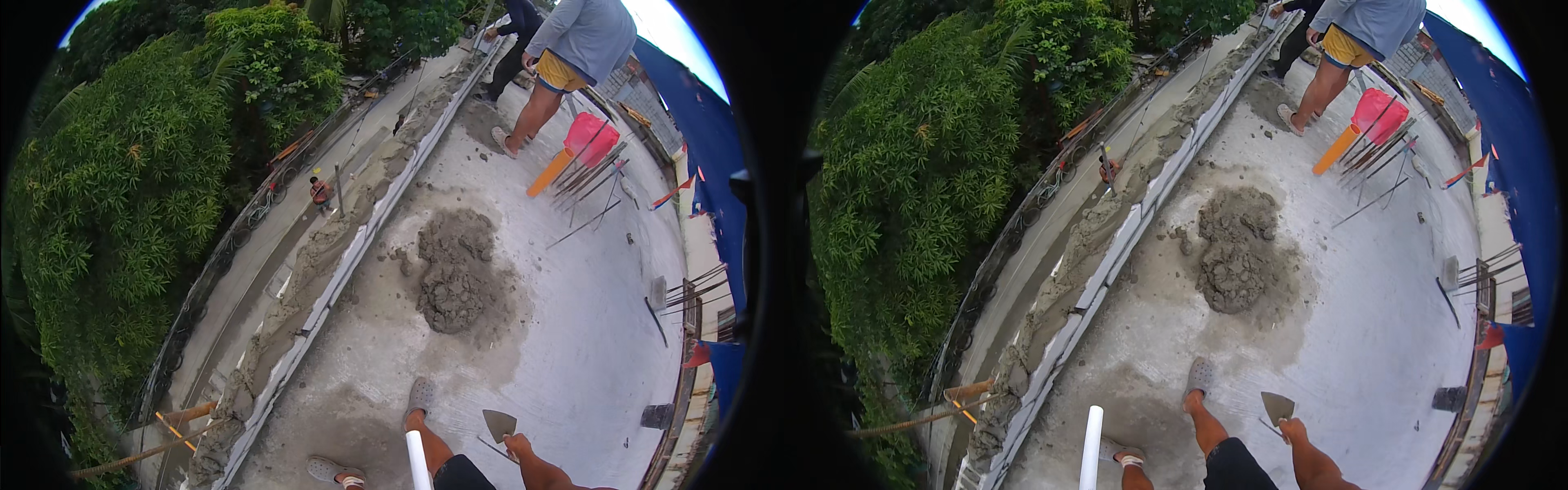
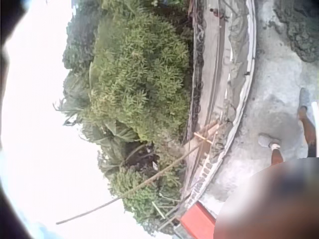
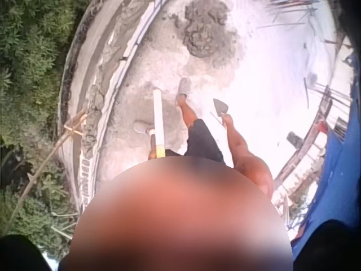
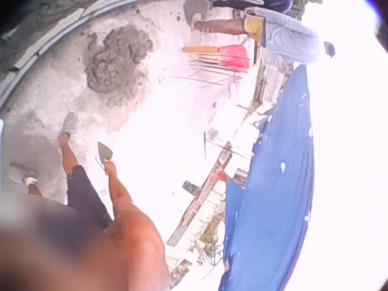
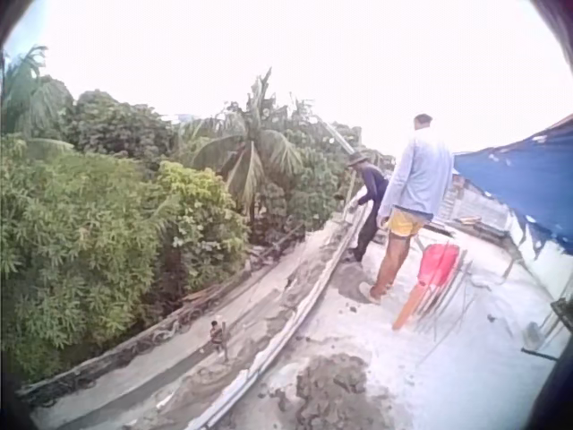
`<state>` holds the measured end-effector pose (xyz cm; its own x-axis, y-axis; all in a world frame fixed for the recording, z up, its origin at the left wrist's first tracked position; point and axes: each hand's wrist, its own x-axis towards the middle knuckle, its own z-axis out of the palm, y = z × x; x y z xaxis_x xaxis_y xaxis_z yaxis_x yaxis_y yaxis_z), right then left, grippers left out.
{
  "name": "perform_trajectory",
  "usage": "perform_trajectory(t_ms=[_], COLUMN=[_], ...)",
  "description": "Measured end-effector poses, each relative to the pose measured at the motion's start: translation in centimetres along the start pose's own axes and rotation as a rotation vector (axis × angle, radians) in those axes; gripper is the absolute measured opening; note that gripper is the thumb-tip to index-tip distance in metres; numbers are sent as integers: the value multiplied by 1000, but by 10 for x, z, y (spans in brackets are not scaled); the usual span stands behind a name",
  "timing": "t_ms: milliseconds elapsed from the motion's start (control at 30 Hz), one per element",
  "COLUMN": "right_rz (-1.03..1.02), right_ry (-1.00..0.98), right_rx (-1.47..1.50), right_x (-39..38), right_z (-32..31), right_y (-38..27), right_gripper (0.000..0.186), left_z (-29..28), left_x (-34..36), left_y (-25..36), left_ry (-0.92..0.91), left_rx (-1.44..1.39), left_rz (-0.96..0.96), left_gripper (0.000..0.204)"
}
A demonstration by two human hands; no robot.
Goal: The person scoops wet cement from a pile on the floor using a trowel and applies it to the joints between concrete blocks along a low wall. The person repeatedly scoops and spreads the cement to fill the gaps.
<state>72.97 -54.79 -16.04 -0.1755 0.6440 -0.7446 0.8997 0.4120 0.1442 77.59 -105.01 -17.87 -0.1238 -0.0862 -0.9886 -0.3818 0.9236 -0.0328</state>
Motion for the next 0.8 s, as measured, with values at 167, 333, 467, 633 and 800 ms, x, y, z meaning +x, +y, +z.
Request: perform_trajectory(t_ms=[167,333,467,633,800], right_rz=[-37,-225,-517,-689,-460], right_ry=[-232,-223,33,120,320], right_rx=[12,178,456,740,255], right_x=[60,100,94,112,200], right_z=[-61,-147,-207,-260,-319], right_y=[-23,-128,-206,-251,-266], right_gripper=[65,63,44,33,39], left_z=[-109,-145,-189,-246,-288], left_x=[56,53,35,21,40], left_y=[131,219,301,405,506], left_ry=[150,210,214,324,260], left_rx=[12,67,105,59,47], left_rz=[248,493,452,628,806], left_gripper=[69,72,68,57,47])
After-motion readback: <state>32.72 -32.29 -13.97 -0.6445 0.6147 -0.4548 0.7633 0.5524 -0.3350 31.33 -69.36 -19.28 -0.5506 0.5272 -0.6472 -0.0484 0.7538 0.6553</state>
